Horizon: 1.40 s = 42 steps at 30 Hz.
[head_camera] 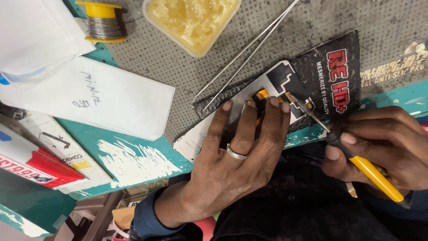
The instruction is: The person uses a soldering iron to apply heat to a small electronic component on a circuit board. They hold the board steady with one hand while manipulating the soldering iron with the other, focusing on specific connection points.
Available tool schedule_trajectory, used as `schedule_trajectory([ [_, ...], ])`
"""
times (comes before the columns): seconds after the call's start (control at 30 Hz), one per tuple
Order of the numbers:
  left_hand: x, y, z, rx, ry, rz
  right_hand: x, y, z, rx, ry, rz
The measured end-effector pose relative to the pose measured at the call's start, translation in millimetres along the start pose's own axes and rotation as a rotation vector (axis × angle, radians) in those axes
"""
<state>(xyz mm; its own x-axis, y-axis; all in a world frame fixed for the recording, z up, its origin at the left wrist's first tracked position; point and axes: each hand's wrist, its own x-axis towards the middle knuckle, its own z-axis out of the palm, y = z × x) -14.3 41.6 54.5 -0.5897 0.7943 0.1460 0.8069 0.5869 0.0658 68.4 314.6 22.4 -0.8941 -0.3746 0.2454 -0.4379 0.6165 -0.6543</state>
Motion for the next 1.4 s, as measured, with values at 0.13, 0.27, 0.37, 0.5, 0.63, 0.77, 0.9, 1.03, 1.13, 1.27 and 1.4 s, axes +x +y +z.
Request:
schedule_trajectory([
  [0.13, -2.4, 0.4, 1.4, -0.023, -0.005, 0.002, 0.9, -10.3, -0.5, -0.05, -0.048, 0.143],
  [0.27, -8.2, 2.8, 4.7, -0.096, -0.052, -0.01, 1.6, -15.2, 12.5, 0.017, 0.143, 0.225],
  [0.37, -8.7, 3.9, 12.3, -0.008, -0.015, -0.006, 8.1, -3.9, 30.1, 0.074, 0.283, 0.168],
  [0.5, -4.5, 4.8, 24.7, -0.112, 0.098, -0.056, 22.0, 20.4, 52.3, 0.048, 0.48, -0.015],
  [0.63, -1.2, 3.3, 36.8, -0.198, 0.211, -0.072, 29.3, 29.3, 57.6, 0.042, 0.482, -0.03],
  [0.77, -1.6, 0.6, 46.4, -0.154, 0.229, -0.051, 32.8, 30.0, 57.9, 0.037, 0.499, -0.015],
  [0.9, -1.0, 0.5, 52.5, -0.16, 0.266, -0.056, 33.6, 33.0, 59.6, 0.021, 0.493, -0.008],
  [1.03, 0.8, 1.1, 54.8, -0.166, 0.268, -0.067, 31.8, 34.1, 60.8, 0.025, 0.507, -0.017],
  [1.13, 0.8, 2.0, 54.5, -0.147, 0.263, -0.069, 30.1, 32.2, 61.0, 0.02, 0.51, -0.019],
  [1.27, -0.5, 1.8, 54.1, -0.168, 0.261, -0.071, 27.3, 32.7, 60.6, -0.005, 0.498, -0.016],
  [1.4, -0.8, 2.1, 55.7, -0.183, 0.259, -0.08, 21.1, 38.0, 62.7, 0.001, 0.491, 0.0],
])
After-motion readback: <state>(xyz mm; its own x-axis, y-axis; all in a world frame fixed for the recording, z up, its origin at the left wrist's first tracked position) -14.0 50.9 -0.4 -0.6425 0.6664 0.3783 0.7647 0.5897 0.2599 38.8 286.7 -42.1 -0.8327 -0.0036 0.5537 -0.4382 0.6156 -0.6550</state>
